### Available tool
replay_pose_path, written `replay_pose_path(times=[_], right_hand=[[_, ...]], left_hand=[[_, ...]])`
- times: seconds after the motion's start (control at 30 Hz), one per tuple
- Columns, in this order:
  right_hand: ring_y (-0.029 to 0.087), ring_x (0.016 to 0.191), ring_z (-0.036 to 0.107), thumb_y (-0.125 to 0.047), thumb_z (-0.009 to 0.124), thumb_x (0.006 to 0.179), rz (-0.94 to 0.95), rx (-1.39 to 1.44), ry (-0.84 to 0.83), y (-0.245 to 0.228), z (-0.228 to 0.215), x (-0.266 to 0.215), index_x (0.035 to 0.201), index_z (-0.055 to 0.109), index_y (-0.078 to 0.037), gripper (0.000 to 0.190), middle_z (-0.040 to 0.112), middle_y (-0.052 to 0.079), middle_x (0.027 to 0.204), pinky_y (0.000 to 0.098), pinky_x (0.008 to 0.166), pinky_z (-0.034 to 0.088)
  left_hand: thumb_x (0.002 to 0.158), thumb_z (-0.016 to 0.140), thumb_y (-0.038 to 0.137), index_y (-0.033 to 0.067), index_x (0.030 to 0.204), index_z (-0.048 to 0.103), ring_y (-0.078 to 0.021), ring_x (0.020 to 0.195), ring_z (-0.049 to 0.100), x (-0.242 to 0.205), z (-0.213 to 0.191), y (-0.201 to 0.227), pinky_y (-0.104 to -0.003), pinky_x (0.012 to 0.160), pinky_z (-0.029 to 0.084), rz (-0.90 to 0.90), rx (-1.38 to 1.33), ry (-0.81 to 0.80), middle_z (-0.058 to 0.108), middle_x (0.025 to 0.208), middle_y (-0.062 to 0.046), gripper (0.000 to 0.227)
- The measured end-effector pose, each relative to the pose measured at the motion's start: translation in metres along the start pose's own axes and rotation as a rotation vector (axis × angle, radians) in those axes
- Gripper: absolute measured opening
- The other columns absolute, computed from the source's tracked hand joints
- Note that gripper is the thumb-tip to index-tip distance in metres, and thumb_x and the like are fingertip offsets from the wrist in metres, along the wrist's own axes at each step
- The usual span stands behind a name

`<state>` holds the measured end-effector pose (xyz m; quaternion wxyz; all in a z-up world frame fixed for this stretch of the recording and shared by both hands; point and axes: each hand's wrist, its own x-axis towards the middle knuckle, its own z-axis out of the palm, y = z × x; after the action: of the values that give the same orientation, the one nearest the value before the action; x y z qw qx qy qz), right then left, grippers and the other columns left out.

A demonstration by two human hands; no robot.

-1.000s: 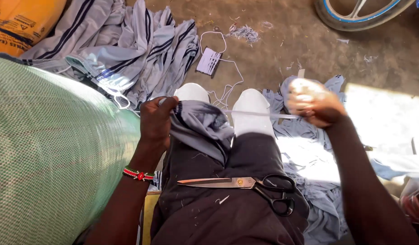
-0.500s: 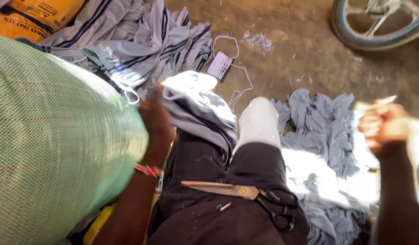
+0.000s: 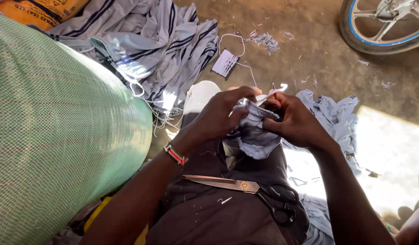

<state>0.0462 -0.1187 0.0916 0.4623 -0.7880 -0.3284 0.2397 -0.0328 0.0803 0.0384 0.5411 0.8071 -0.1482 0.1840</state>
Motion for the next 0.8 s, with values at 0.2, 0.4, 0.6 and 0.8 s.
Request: replay_pose_path(times=[0.2, 0.4, 0.6, 0.8], right_hand=[[0.009, 0.064, 0.046, 0.006, 0.073, 0.076, 0.117, 0.095, 0.143, 0.011, -0.019, -0.008, 0.071, 0.065, 0.000, 0.011, 0.050, -0.004, 0.068, 0.0228, 0.060, 0.037], [0.010, 0.059, 0.048, -0.010, 0.077, 0.081, 0.162, 0.009, 0.277, 0.063, -0.018, 0.004, 0.067, 0.061, -0.005, 0.022, 0.055, 0.004, 0.060, 0.0232, 0.053, 0.035], [0.009, 0.076, 0.063, 0.006, 0.081, 0.081, -0.004, 0.215, 0.326, 0.048, -0.020, -0.003, 0.091, 0.037, -0.011, 0.048, 0.067, 0.013, 0.088, 0.0187, 0.064, 0.049], [0.009, 0.082, 0.066, 0.008, 0.072, 0.086, 0.006, 0.270, 0.263, 0.032, -0.009, 0.005, 0.089, 0.055, -0.002, 0.020, 0.072, 0.011, 0.094, 0.0176, 0.071, 0.054]], left_hand=[[0.079, 0.084, 0.013, 0.0098, 0.096, 0.069, -0.0301, 0.075, 0.075, 0.007, -0.011, -0.017, -0.041, 0.060, 0.058, -0.054, 0.002, -0.061, 0.073, 0.083, -0.009, 0.023], [0.084, 0.073, 0.010, 0.0087, 0.103, 0.070, -0.0428, 0.086, 0.073, -0.011, -0.008, -0.025, -0.048, 0.072, 0.058, -0.130, 0.154, 0.046, 0.073, 0.084, -0.018, 0.020], [0.080, 0.081, 0.019, 0.0119, 0.086, 0.077, -0.0383, 0.082, 0.073, -0.009, -0.046, -0.013, -0.047, 0.073, 0.056, -0.162, 0.159, 0.017, 0.074, 0.078, -0.013, 0.011], [0.084, 0.076, 0.010, 0.0105, 0.082, 0.072, -0.0156, 0.062, 0.073, -0.002, -0.061, -0.028, -0.030, 0.064, 0.058, -0.241, -0.031, 0.020, 0.072, 0.069, -0.006, 0.005]])
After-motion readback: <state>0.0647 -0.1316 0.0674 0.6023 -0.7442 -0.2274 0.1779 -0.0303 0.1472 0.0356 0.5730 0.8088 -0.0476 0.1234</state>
